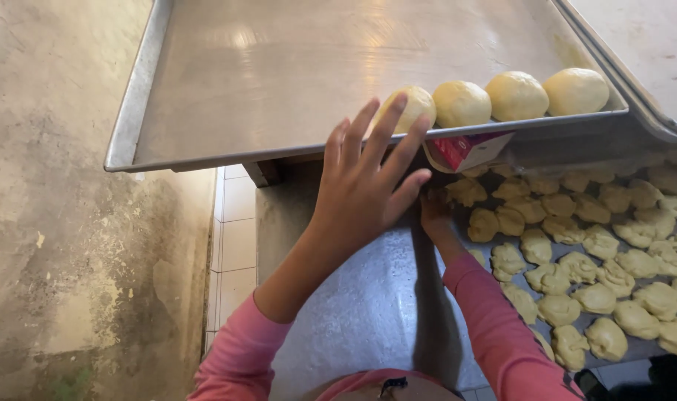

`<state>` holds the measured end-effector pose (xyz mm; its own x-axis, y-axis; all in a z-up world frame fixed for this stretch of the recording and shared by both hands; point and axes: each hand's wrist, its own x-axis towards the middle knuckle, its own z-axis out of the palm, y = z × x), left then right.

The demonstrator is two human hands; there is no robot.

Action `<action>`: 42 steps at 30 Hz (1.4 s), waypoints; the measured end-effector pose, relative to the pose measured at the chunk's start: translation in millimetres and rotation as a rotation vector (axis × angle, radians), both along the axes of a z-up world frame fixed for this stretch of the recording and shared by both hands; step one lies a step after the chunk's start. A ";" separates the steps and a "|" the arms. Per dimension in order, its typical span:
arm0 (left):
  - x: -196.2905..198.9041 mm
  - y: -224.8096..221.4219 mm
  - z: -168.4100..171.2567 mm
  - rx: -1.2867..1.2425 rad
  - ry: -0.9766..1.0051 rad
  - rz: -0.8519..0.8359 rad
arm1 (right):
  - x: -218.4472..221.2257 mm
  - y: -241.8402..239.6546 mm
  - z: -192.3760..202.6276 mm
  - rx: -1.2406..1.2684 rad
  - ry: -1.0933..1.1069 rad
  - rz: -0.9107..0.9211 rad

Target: Shaping portions of dough into round balls by hand and arranging them on a metal baking tray.

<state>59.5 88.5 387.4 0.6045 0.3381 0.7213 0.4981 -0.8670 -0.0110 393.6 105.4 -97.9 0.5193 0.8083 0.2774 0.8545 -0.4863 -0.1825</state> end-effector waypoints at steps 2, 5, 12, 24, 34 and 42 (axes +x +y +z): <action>-22.9 -19.3 -18.4 -0.054 -0.094 -0.224 | 3.8 -18.1 -1.8 0.117 -0.355 0.120; -27.0 -33.9 -88.1 -0.002 -0.249 -0.370 | -14.6 -26.9 70.8 -0.356 -0.068 0.043; -54.7 -84.9 -191.5 -0.288 -0.110 -0.449 | -63.8 -71.0 113.2 0.085 0.029 0.250; -78.3 -93.1 -351.4 -0.790 0.422 -0.126 | -163.7 -179.6 136.5 -0.171 0.494 0.966; -51.0 -83.9 -438.3 -0.458 0.650 -0.006 | -47.1 -195.3 51.8 -0.227 -0.113 -0.022; -75.0 -29.2 -369.2 -1.151 0.477 -0.096 | -19.9 -189.4 139.4 0.053 0.337 0.013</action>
<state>-15.6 59.3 18.2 0.7813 0.5668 -0.2612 0.5872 -0.5258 0.6154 373.6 -84.0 41.5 0.5790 0.8042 0.1340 0.7477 -0.4582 -0.4806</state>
